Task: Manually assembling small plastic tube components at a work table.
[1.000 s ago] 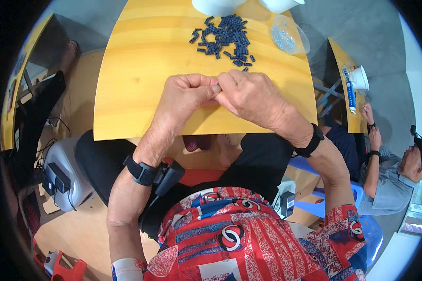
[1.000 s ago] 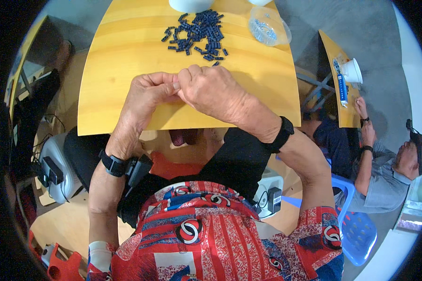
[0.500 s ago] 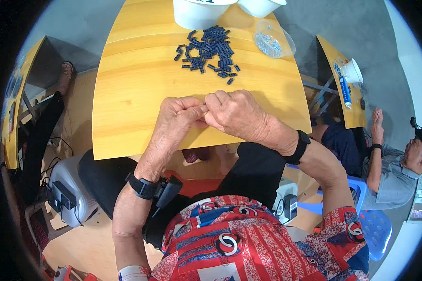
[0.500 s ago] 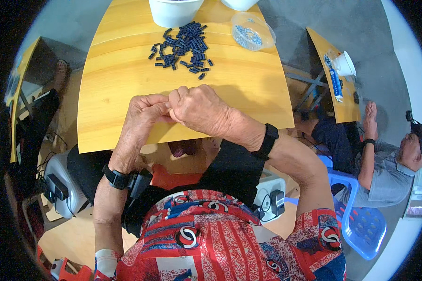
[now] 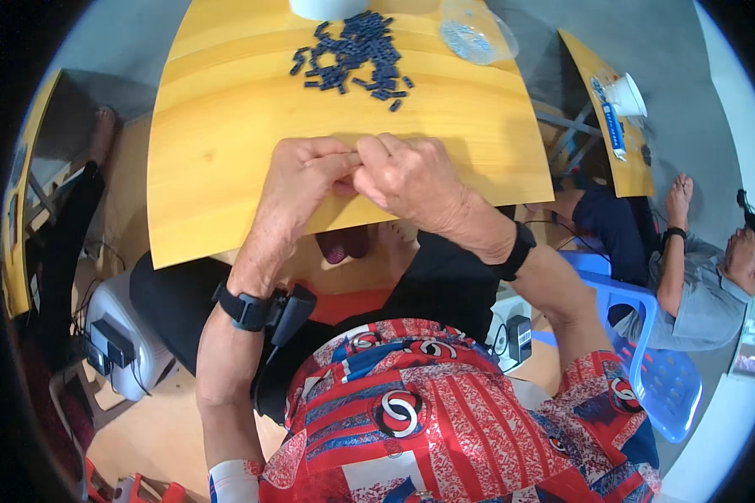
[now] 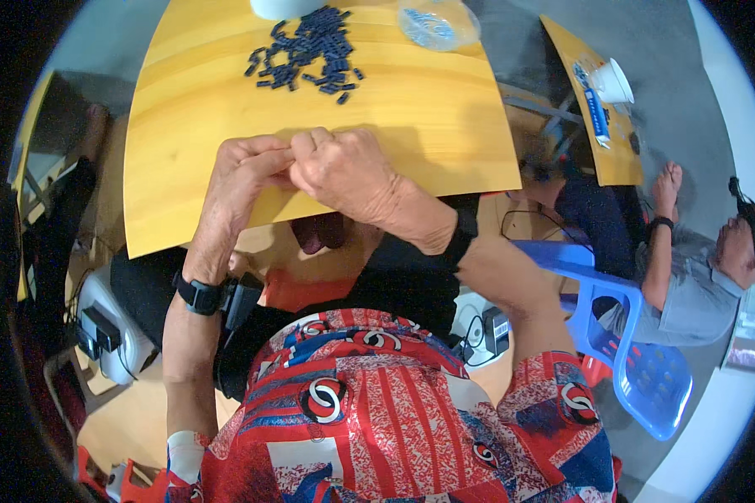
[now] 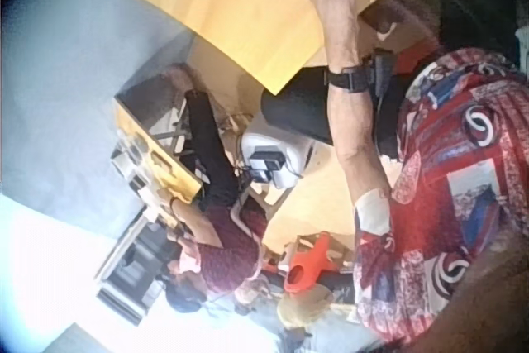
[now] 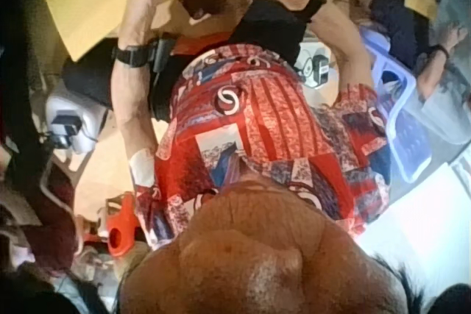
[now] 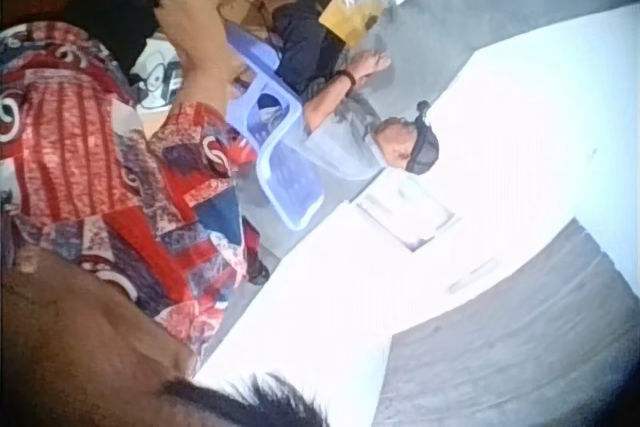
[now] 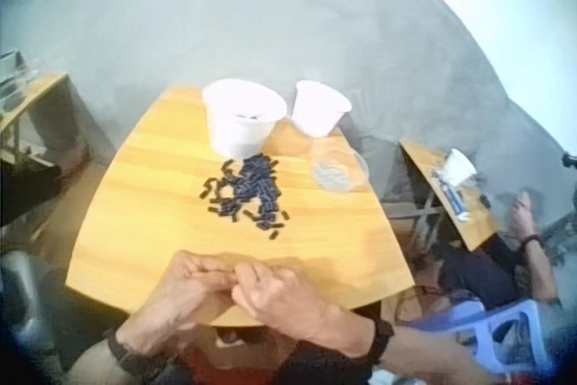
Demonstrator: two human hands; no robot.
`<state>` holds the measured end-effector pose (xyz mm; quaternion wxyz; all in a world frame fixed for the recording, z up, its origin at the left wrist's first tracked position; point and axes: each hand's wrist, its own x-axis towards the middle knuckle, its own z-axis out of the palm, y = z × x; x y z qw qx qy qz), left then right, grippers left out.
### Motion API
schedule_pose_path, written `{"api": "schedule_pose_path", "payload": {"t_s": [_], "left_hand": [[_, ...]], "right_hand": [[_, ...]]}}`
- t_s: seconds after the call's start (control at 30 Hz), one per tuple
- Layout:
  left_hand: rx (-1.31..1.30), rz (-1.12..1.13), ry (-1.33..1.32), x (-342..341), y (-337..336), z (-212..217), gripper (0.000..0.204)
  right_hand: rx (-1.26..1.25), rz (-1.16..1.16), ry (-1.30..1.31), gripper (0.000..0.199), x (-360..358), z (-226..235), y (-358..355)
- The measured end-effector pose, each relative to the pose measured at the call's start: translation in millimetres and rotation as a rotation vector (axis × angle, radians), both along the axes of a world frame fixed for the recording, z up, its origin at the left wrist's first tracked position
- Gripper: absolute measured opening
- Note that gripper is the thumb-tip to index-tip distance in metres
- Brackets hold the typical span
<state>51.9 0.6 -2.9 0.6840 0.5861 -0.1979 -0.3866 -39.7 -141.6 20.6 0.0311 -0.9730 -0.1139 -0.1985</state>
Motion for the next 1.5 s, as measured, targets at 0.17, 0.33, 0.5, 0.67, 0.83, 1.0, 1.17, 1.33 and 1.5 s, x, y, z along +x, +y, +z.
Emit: {"api": "schedule_pose_path", "payload": {"t_s": [0.17,0.33,0.5,0.67,0.83,1.0,1.17,1.33,1.5], "left_hand": [[0.026,-0.056,-0.114,-12,0,17,0.02],[0.04,-0.069,-0.116,-8,2,3,0.021],[0.039,0.096,-0.13,4,8,5,0.021],[0.059,0.122,-0.176,-12,21,11,0.02],[0.071,0.238,-0.17,-13,29,2,0.019],[0.144,0.398,-0.336,22,50,11,0.02],[0.201,0.604,-0.667,88,63,-4,0.017],[0.412,0.535,-0.909,111,64,-2,0.024],[0.505,0.509,-1.032,115,64,-20,0.025]], "right_hand": [[0.22,-0.154,0.029,0.024,-19,12,1],[0.574,-0.28,-0.109,0.025,-75,24,-13],[1.207,-0.628,-0.368,0.03,-172,23,-93],[1.505,-0.8,-0.369,0.029,-224,-53,-211],[1.519,-1.106,-0.101,0.029,-239,-169,-335],[1.26,-1.18,-0.063,0.031,-224,-199,-364],[1.468,-1.216,-0.282,0.041,-210,-140,-358],[1.116,-0.736,-0.006,0.029,-153,41,-304],[0.604,-0.258,0.167,0.028,-25,103,-264]]}}
